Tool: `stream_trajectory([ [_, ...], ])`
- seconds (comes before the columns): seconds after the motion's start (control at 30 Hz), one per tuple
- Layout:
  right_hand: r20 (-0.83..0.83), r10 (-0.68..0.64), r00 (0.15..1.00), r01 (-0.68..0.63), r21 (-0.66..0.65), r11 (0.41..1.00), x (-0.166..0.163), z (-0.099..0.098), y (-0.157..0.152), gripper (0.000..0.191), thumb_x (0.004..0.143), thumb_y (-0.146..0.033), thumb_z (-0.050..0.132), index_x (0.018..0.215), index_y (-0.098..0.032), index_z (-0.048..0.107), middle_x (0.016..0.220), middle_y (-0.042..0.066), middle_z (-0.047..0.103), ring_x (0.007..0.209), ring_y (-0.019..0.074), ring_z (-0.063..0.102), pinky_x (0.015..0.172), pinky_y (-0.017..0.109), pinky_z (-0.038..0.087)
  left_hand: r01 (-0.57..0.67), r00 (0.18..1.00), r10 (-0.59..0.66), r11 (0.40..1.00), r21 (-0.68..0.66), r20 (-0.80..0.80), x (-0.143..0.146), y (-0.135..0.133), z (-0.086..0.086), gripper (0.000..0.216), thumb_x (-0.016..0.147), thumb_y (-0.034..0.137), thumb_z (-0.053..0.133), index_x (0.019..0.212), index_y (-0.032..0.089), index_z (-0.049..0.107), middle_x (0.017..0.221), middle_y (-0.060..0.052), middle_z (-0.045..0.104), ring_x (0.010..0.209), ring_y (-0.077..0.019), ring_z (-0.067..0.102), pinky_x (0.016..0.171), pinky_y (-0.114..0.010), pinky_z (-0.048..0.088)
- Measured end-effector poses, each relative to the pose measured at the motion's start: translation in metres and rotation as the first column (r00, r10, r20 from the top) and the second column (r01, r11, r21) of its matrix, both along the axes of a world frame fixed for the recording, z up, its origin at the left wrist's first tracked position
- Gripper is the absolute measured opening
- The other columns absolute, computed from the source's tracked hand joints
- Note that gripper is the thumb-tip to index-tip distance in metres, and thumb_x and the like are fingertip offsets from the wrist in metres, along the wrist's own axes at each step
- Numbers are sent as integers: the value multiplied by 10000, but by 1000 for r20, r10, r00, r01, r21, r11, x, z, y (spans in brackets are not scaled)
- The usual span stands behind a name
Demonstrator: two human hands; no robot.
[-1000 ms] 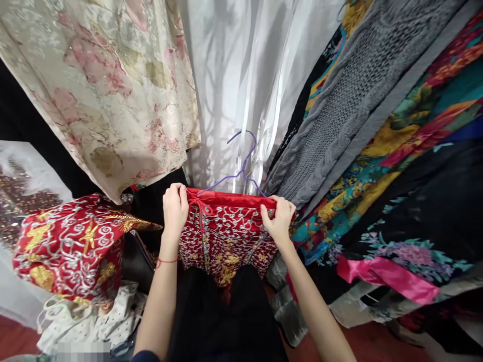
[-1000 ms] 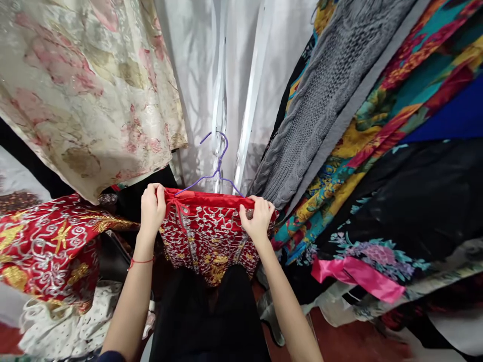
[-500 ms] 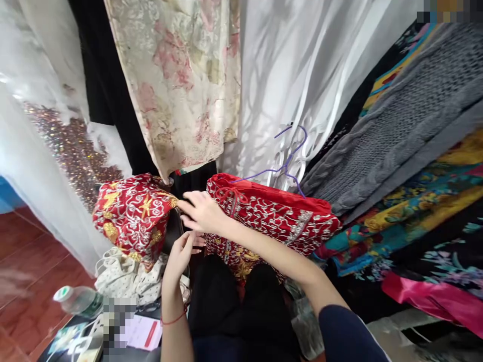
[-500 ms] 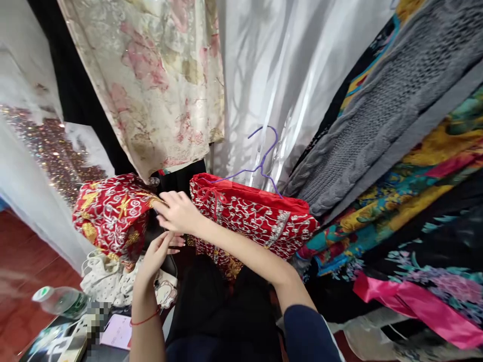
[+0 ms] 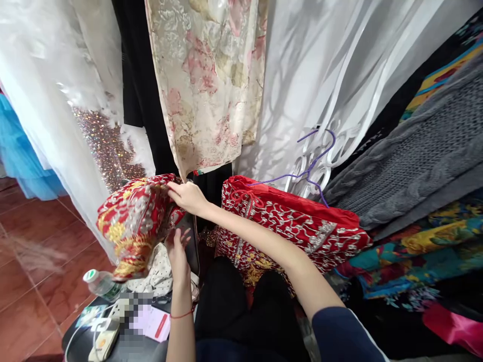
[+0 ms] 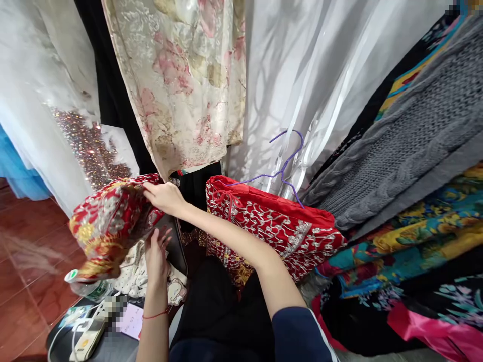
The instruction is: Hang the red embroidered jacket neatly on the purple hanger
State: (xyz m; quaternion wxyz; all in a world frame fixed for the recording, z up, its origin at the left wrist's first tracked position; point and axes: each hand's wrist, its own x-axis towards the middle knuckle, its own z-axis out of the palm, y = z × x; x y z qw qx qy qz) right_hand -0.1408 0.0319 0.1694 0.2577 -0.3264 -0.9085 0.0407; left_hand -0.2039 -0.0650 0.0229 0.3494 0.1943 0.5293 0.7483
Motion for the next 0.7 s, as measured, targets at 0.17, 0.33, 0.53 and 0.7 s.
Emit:
stream_trajectory([
  [0.17,-367,-15,930,-57,-187,981,40,6,15,383,1047,-341,310,1107,-161,642,767,-23,654,701,124,582,677,191,381,-255,920,314,935,248,-236,-24,7,29,745,651,477,783,1263,261,416,1292,-91,572,1235,-212,569,982,-358,494],
  [0.33,-477,-4,879,-88,-169,982,70,21,21,346,1032,-358,366,979,-150,638,765,-22,635,700,118,539,721,202,400,96,875,91,930,354,-476,-28,19,82,662,616,601,779,1115,206,599,1077,-83,671,1083,-239,635,964,-340,494],
  [0.53,-262,-104,959,63,-162,985,93,52,29,332,1029,-351,423,970,-138,670,930,45,724,844,139,616,832,230,417,-117,588,121,991,64,-800,5,56,135,538,886,525,541,465,221,400,394,21,346,443,-130,386,516,-299,339],
  [0.7,161,-283,945,306,-141,941,110,75,49,490,992,-540,441,1058,-136,711,1084,112,734,1001,192,662,854,258,453,-138,384,344,939,315,-857,17,98,169,459,911,478,540,564,182,489,536,-22,516,515,-135,472,567,-286,329],
])
